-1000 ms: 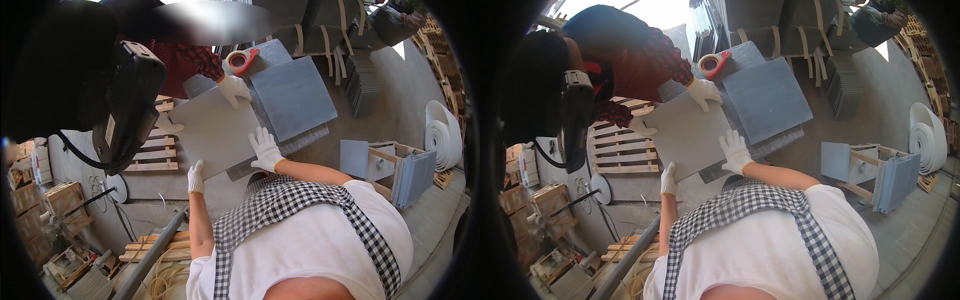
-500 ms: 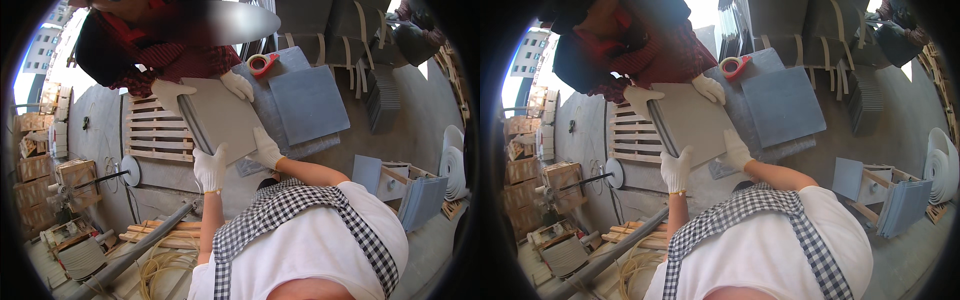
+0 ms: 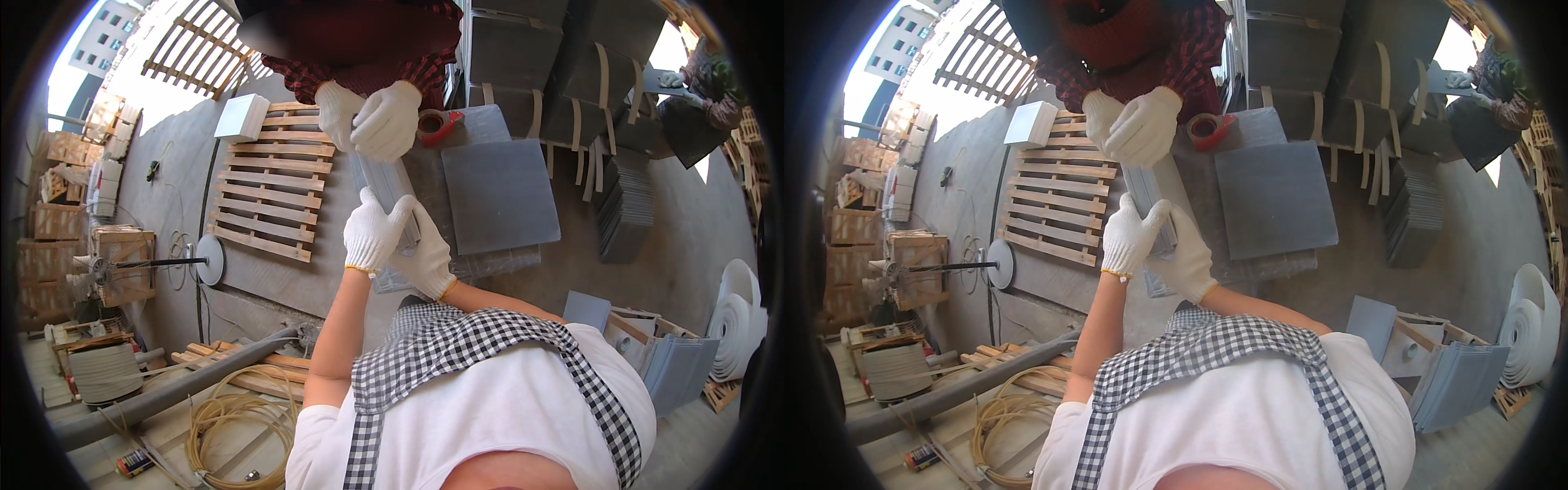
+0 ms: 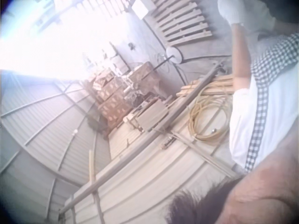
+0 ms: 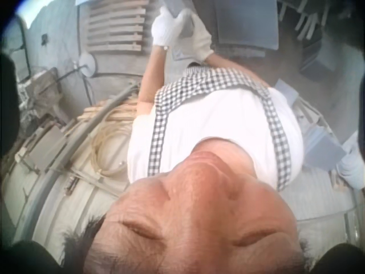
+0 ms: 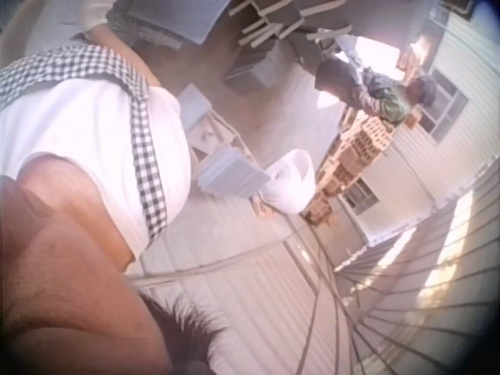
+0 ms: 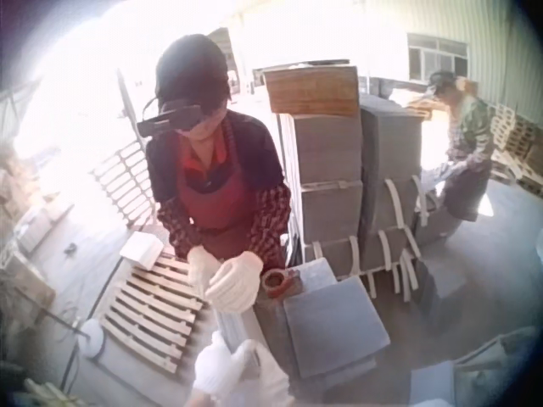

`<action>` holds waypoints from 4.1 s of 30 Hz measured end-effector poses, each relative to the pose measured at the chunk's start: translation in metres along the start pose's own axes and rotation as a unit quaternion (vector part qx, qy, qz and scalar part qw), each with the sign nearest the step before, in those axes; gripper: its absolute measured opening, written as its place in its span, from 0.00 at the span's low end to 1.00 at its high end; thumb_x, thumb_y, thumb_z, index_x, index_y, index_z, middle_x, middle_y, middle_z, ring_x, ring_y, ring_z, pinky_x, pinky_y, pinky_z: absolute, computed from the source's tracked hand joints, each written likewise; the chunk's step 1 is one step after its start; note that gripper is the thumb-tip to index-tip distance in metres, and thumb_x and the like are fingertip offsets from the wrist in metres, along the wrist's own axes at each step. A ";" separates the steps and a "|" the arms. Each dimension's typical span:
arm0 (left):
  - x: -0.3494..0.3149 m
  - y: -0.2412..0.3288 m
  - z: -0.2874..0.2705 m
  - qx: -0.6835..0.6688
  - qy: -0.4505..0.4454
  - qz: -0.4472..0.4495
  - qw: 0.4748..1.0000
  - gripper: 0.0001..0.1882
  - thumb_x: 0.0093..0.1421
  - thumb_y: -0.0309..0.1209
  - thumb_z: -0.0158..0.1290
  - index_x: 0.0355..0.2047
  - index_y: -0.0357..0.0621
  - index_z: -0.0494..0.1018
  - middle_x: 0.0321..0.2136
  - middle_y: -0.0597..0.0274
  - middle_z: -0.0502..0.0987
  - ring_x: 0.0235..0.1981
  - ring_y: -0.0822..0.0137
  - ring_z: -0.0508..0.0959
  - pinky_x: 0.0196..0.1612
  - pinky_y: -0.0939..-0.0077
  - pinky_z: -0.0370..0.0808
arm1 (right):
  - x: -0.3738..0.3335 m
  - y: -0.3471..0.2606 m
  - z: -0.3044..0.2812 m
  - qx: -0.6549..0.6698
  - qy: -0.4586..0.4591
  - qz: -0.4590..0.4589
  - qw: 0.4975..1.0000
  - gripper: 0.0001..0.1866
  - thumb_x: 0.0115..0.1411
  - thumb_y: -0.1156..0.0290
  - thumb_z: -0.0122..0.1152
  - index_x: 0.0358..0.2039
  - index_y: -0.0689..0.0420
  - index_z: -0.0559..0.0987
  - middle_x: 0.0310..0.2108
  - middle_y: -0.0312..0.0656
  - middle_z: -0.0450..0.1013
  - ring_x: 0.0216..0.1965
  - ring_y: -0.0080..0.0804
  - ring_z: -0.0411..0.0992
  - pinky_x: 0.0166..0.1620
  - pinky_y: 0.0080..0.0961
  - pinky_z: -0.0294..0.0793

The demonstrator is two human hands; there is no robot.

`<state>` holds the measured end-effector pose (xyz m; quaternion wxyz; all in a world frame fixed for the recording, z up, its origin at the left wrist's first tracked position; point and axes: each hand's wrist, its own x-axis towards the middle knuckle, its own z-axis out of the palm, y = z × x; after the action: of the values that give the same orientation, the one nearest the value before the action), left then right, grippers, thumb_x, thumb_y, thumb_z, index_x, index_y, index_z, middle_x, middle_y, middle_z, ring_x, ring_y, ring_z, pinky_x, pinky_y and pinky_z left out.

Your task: The person stacks gray rectangular panels on a wooden pallet while wearing white gloves. They repeatedly pick up panels, align them, and place them in a growing stack, occasionally adjusting the pile to maintain alignment.

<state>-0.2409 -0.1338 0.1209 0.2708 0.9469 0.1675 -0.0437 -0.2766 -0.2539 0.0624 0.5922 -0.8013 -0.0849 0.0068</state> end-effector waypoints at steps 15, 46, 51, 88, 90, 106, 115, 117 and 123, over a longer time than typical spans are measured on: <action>0.078 -0.011 -0.023 0.213 0.002 0.676 0.705 0.34 0.42 0.29 0.66 0.53 0.49 0.71 0.54 0.55 0.71 0.64 0.50 0.64 0.64 0.51 0.64 | -0.020 0.029 0.019 0.056 0.094 0.023 0.994 0.44 0.55 0.62 0.72 0.68 0.57 0.60 0.62 0.50 0.68 0.64 0.42 0.67 0.64 0.32 0.66; 0.095 -0.021 -0.014 0.113 -0.057 0.712 0.691 0.28 0.30 0.32 0.68 0.36 0.48 0.72 0.36 0.63 0.73 0.45 0.59 0.71 0.56 0.63 0.64 | -0.017 -0.029 0.033 -0.078 0.186 0.097 0.975 0.61 0.51 0.58 0.77 0.73 0.62 0.44 0.67 0.60 0.59 0.67 0.52 0.61 0.65 0.38 0.63; 0.096 -0.021 -0.016 0.104 -0.028 0.723 0.682 0.30 0.30 0.32 0.68 0.37 0.47 0.72 0.35 0.63 0.72 0.46 0.57 0.70 0.56 0.61 0.65 | -0.013 -0.019 0.041 -0.157 0.206 0.041 0.965 0.57 0.51 0.59 0.76 0.71 0.61 0.49 0.64 0.60 0.62 0.64 0.53 0.65 0.63 0.38 0.68; 0.070 -0.016 -0.017 0.089 -0.053 0.694 0.712 0.31 0.29 0.29 0.69 0.38 0.47 0.71 0.42 0.56 0.73 0.53 0.47 0.69 0.56 0.50 0.63 | -0.034 0.007 0.049 -0.018 0.220 0.116 0.969 0.46 0.48 0.61 0.77 0.65 0.49 0.61 0.55 0.51 0.73 0.57 0.47 0.73 0.58 0.37 0.73; 0.070 -0.015 -0.017 0.090 -0.054 0.693 0.713 0.31 0.29 0.30 0.69 0.38 0.47 0.71 0.42 0.56 0.73 0.53 0.47 0.69 0.56 0.50 0.63 | -0.033 0.011 0.049 -0.021 0.220 0.097 0.970 0.42 0.50 0.61 0.76 0.63 0.49 0.63 0.55 0.47 0.73 0.56 0.44 0.74 0.58 0.36 0.73; 0.074 -0.022 -0.010 0.108 -0.039 0.682 0.723 0.34 0.32 0.29 0.70 0.44 0.47 0.71 0.51 0.53 0.71 0.61 0.43 0.64 0.63 0.43 0.59 | -0.029 0.011 0.044 -0.034 0.207 0.123 0.970 0.44 0.49 0.58 0.77 0.63 0.51 0.65 0.54 0.49 0.74 0.55 0.48 0.74 0.57 0.37 0.74; 0.071 -0.019 -0.013 0.114 -0.028 0.689 0.715 0.34 0.31 0.28 0.69 0.44 0.47 0.71 0.50 0.55 0.71 0.59 0.46 0.65 0.61 0.47 0.61 | -0.029 0.010 0.041 -0.029 0.208 0.115 0.971 0.41 0.49 0.59 0.77 0.61 0.50 0.68 0.52 0.47 0.76 0.53 0.44 0.76 0.56 0.35 0.75; 0.070 -0.019 -0.014 0.115 -0.033 0.687 0.717 0.33 0.32 0.28 0.69 0.43 0.47 0.71 0.50 0.55 0.71 0.59 0.46 0.65 0.61 0.48 0.61 | -0.028 0.008 0.040 -0.015 0.190 0.118 0.975 0.42 0.49 0.59 0.77 0.62 0.53 0.67 0.53 0.49 0.74 0.55 0.47 0.74 0.57 0.36 0.74; 0.069 -0.016 -0.013 0.129 -0.031 0.685 0.716 0.30 0.35 0.27 0.67 0.42 0.47 0.71 0.50 0.53 0.71 0.59 0.45 0.65 0.61 0.48 0.61 | -0.030 0.012 0.042 -0.024 0.222 0.084 0.971 0.45 0.49 0.60 0.77 0.64 0.54 0.64 0.55 0.49 0.73 0.57 0.47 0.72 0.59 0.36 0.72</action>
<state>-0.1817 -0.0938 0.1121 0.1065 0.8268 -0.5426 0.1035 -0.3094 -0.2214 0.0358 0.5745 -0.8007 0.1165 -0.1233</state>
